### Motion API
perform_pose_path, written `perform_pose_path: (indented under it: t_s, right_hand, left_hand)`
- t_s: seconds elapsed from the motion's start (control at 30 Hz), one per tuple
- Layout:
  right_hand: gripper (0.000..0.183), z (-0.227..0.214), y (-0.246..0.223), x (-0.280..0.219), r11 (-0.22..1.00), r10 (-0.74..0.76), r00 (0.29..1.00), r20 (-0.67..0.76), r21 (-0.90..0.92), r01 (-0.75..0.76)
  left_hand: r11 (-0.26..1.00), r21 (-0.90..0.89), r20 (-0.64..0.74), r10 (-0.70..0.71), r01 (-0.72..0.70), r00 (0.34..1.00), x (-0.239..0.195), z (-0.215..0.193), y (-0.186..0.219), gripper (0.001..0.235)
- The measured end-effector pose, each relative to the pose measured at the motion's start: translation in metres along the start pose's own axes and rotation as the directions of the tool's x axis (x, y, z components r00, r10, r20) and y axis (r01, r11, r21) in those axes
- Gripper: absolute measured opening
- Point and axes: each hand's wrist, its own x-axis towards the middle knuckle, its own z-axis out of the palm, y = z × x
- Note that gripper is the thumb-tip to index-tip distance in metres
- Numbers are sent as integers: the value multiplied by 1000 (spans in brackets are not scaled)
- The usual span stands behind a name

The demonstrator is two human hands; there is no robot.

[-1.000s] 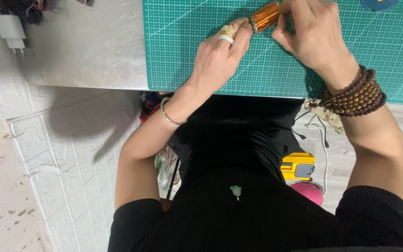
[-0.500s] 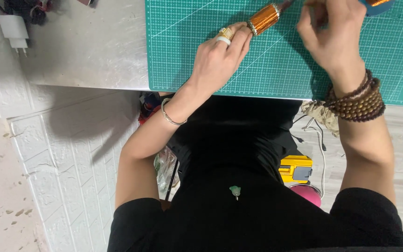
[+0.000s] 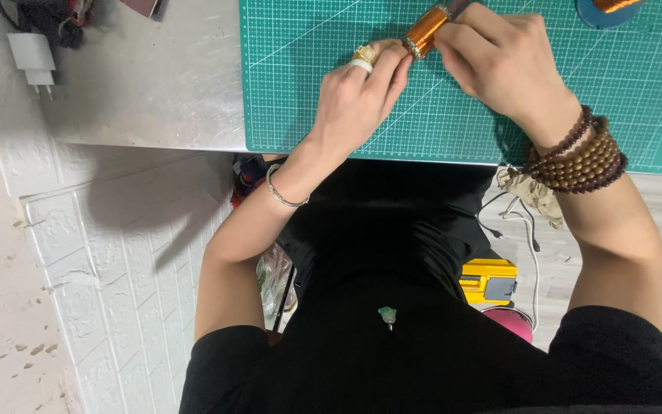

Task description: Winding copper wire onto a motor rotor by hand on a workbench

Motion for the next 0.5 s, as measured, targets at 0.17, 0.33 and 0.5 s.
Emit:
perform_pose_path:
  t_s: [0.17, 0.33, 0.5]
  right_hand:
    - [15, 8, 5, -9, 992, 8, 998, 57, -127, -1]
    - [12, 7, 10, -7, 985, -20, 998, 67, -173, 31]
    - [12, 6, 11, -6, 996, 7, 997, 80, -87, 0]
  left_hand:
    - [998, 58, 20, 26, -27, 999, -2, 2, -1, 11]
    - [1000, -3, 44, 13, -13, 999, -2, 2, -1, 11]
    - [999, 26, 26, 27, -27, 999, -3, -1, 1, 11]
